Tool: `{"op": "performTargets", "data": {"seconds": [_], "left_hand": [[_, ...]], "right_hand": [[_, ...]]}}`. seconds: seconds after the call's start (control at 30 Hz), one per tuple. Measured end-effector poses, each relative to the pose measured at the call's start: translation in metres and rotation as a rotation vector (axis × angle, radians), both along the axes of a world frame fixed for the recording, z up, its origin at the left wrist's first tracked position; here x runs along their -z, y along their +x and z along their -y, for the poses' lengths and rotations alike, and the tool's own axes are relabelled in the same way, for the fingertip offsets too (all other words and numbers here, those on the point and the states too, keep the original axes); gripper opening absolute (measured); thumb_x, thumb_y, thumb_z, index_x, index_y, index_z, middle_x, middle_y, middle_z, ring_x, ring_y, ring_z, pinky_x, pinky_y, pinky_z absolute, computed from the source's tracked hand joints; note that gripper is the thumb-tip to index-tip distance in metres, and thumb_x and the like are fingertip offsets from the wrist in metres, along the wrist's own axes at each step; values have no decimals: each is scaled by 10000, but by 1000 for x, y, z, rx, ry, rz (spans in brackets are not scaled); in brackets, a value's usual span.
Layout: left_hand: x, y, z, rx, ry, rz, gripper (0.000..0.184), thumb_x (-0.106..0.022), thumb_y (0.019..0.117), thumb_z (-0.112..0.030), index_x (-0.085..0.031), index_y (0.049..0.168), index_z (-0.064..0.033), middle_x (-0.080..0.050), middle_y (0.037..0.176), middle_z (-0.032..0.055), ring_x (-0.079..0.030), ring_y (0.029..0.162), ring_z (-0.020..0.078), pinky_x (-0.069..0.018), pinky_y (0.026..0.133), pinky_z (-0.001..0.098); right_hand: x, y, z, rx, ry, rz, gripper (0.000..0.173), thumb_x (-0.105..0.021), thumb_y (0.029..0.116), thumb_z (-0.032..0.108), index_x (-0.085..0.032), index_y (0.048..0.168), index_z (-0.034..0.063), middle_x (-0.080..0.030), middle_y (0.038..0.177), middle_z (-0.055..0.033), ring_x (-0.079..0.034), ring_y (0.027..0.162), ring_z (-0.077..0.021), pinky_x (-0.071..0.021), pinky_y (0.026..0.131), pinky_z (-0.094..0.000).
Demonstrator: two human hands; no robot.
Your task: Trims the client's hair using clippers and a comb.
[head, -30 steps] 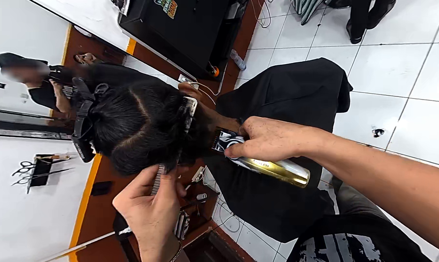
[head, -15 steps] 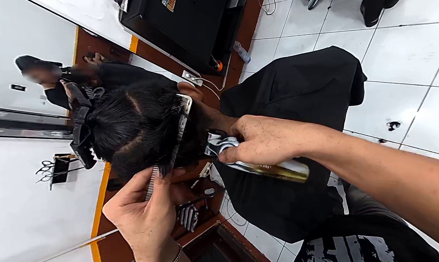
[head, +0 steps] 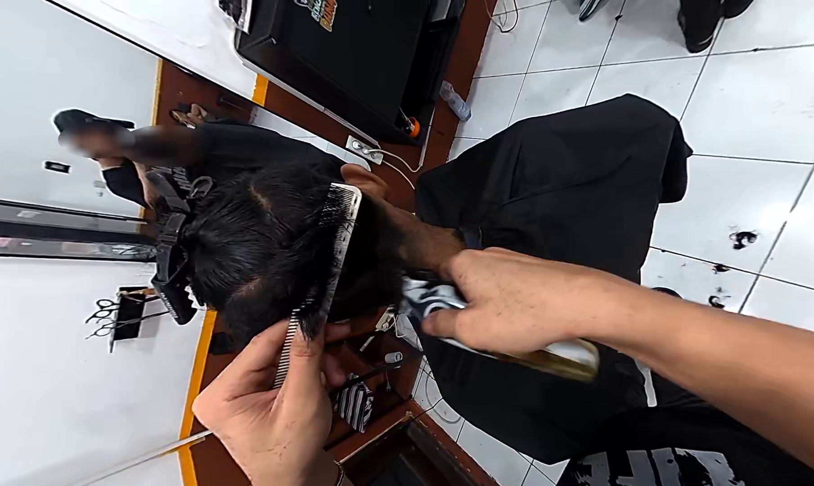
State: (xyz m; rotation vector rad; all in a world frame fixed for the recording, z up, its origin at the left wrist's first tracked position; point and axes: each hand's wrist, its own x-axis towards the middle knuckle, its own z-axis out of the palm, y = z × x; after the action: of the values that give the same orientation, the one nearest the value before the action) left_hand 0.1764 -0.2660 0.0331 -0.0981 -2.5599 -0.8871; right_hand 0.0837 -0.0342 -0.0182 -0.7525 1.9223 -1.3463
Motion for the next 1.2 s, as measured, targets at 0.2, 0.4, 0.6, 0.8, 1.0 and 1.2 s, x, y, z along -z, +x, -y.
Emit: {"op": "performTargets", "data": {"seconds": [0.2, 0.4, 0.6, 0.8, 1.0, 1.2], "left_hand": [[-4, 2, -1, -17, -1, -7, 167, -567, 1003, -74, -709, 961, 3, -751, 785, -48, -578, 483, -16, -486, 425, 139], [-6, 2, 2, -17, 1, 1, 166, -568, 1007, -78, -707, 970, 5, -748, 786, -48, -586, 491, -12, -494, 429, 142], [-11, 8, 9, 87, 27, -32, 176, -595, 1025, -155, -728, 1018, -39, -756, 816, -56, -611, 538, -7, -504, 463, 142], [17, 31, 15, 212, 95, 244, 179, -606, 1041, -270, -754, 1020, -171, -746, 817, -107, -592, 548, -53, -490, 472, 116], [54, 13, 42, 138, 144, 350, 182, -589, 1007, -120, -736, 944, -35, -749, 794, -62, -583, 517, -40, -499, 468, 135], [26, 10, 54, 155, 44, 174, 156, -611, 1010, -145, -736, 944, -79, -757, 830, -92, -609, 560, -47, -514, 497, 133]], "right_hand": [[-2, 4, 8, 27, -15, -10, 301, -613, 1022, 405, -639, 987, 107, -576, 690, 13, -588, 627, -85, -475, 545, -296], [-4, 17, 15, 42, 4, -62, 284, -608, 1020, 397, -633, 1046, 116, -599, 740, 5, -618, 678, -121, -507, 577, -340], [9, 30, 5, 79, 59, -62, 286, -590, 1022, 383, -595, 1089, 105, -582, 761, 7, -612, 698, -123, -505, 603, -334], [34, 45, -41, 64, 110, 65, 282, -573, 978, 516, -619, 1023, 241, -574, 700, 106, -575, 625, -2, -457, 526, -244], [30, 51, -33, 61, 166, 84, 301, -571, 998, 527, -600, 1002, 227, -558, 682, 97, -551, 598, -4, -427, 515, -229], [17, 49, 1, 198, 118, 43, 315, -599, 1016, 468, -612, 994, 153, -565, 664, 53, -569, 581, -34, -455, 507, -239]]}}
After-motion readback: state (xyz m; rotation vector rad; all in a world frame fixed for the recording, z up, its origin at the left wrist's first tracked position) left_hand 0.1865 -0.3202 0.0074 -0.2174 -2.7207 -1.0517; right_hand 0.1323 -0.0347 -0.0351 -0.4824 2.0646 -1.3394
